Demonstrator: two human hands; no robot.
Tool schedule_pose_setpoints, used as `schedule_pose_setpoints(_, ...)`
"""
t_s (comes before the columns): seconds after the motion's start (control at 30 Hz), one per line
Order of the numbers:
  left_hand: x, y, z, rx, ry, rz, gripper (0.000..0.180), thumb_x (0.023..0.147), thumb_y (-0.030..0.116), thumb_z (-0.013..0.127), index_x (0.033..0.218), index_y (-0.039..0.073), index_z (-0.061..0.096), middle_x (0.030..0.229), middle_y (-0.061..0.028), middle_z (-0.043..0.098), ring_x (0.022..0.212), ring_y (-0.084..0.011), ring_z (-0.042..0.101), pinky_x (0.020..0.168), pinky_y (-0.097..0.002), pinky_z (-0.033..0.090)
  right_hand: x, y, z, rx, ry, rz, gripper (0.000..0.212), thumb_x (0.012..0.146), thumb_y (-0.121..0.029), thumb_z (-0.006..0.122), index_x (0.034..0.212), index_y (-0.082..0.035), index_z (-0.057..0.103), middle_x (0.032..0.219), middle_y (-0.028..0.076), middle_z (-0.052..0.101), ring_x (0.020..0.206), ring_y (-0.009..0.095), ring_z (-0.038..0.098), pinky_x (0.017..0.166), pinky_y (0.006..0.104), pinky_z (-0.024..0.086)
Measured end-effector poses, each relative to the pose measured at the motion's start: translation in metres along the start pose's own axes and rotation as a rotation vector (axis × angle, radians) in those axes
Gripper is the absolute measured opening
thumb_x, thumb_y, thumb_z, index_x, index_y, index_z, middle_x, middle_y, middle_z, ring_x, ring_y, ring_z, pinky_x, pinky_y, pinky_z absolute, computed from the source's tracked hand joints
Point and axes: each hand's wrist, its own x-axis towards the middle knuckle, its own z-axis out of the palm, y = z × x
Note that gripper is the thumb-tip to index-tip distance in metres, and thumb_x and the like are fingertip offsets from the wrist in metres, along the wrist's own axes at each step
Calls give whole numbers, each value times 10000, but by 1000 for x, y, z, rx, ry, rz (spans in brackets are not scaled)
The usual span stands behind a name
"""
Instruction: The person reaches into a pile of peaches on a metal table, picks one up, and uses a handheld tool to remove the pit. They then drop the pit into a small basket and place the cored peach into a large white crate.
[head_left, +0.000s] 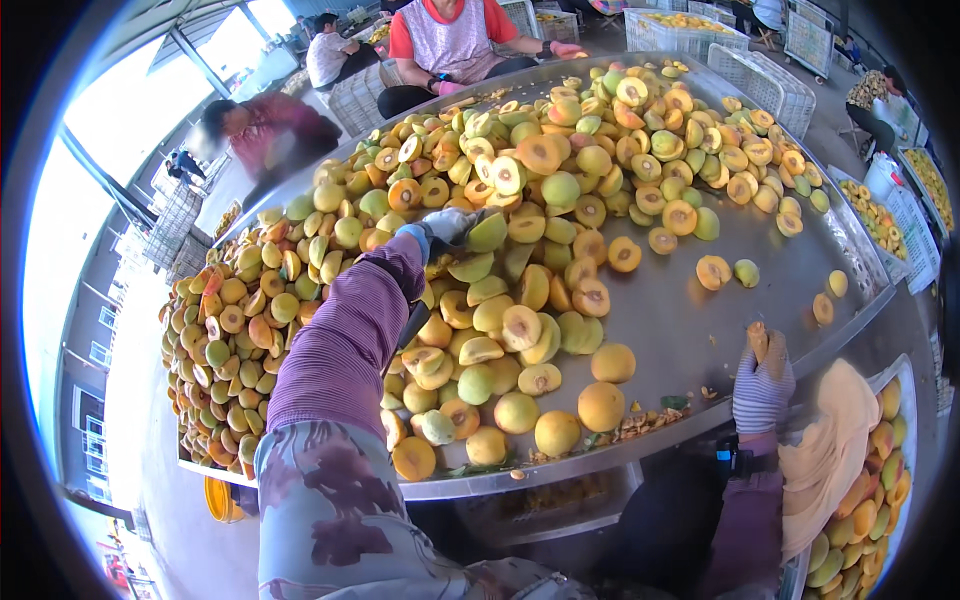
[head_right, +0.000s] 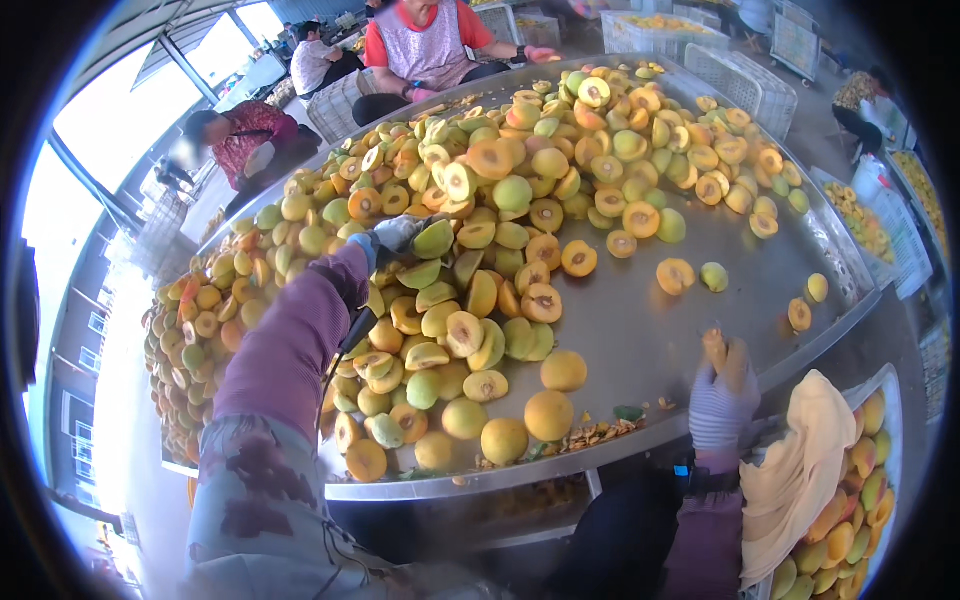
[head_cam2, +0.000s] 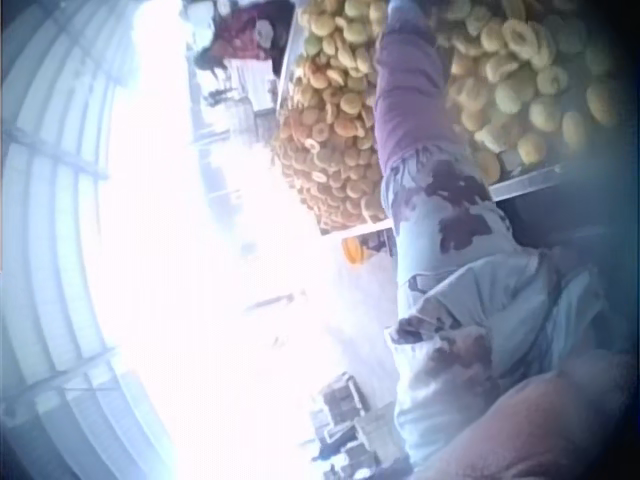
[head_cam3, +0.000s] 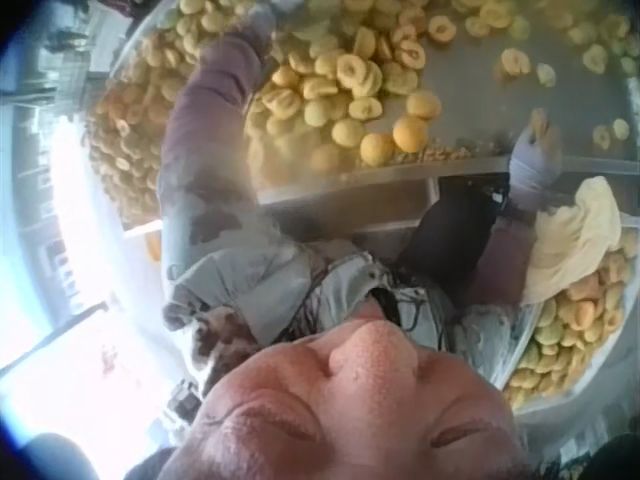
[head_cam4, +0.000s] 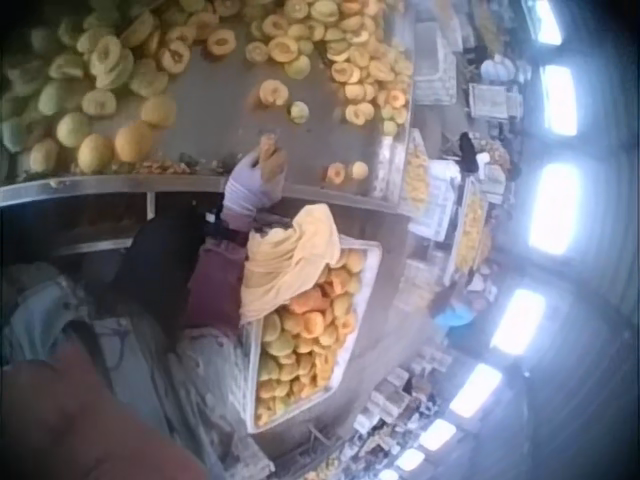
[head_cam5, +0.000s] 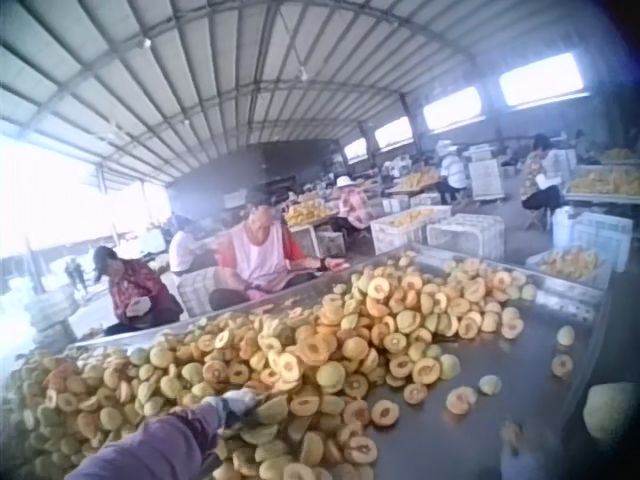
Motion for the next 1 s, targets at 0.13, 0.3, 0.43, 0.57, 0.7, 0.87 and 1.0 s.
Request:
schedule_pose_setpoints(0.13,-33,44,20,-102,-90,141,396,956,245,358,1317,140,481,1095,-175,635,1004,-371,608,851,-433,501,0,9,2,-45,-22,0,176,849,-157,614,997,-77,561,820,153,631,772,368,617,648,450,466)
schedule_pose_setpoints(0.3,-69,139,-16,-68,-181,-120,395,973,310,339,1313,171,484,1102,-179,637,954,-365,622,824,-431,497,-1,8,-2,-77,-68,37,184,851,-173,602,1015,-103,553,856,135,639,787,369,618,665,459,472)
schedule_pose_setpoints(0.43,-97,132,-1,-673,-87,-352,458,970,436,475,1230,82,602,1143,-92,651,1042,-177,594,934,-322,441,-1,11,2,-99,-93,10,205,865,-200,587,1045,-119,532,886,131,640,796,367,618,668,466,474)
schedule_pose_setpoints(0.57,-131,151,3,-380,-74,-251,390,881,265,608,1222,75,597,1160,-87,642,1080,-163,573,943,-315,441,-3,13,6,-130,-75,-7,221,873,-219,580,1061,-120,517,890,134,639,799,370,617,668,469,476)
schedule_pose_setpoints(0.7,-173,199,4,-138,18,-269,538,770,199,545,1308,195,519,1203,-144,568,1118,-330,557,956,-388,450,-1,17,3,-174,-113,-1,242,892,-256,566,1081,-115,511,897,155,643,799,380,622,666,476,480)
schedule_pose_setpoints(0.87,-215,233,12,-122,19,-233,795,717,160,556,1465,206,290,1199,-223,532,1125,-366,533,945,-412,452,-1,20,8,-174,-28,-16,243,878,-264,582,1065,-127,506,855,149,645,764,380,626,637,484,473)
schedule_pose_setpoints(1.0,-233,261,40,-33,105,-285,750,724,116,540,1441,97,319,1164,-220,549,1070,-390,553,908,-445,459,-5,13,4,-71,23,-61,247,879,-265,582,1078,-138,510,843,154,650,742,391,627,628,499,476)
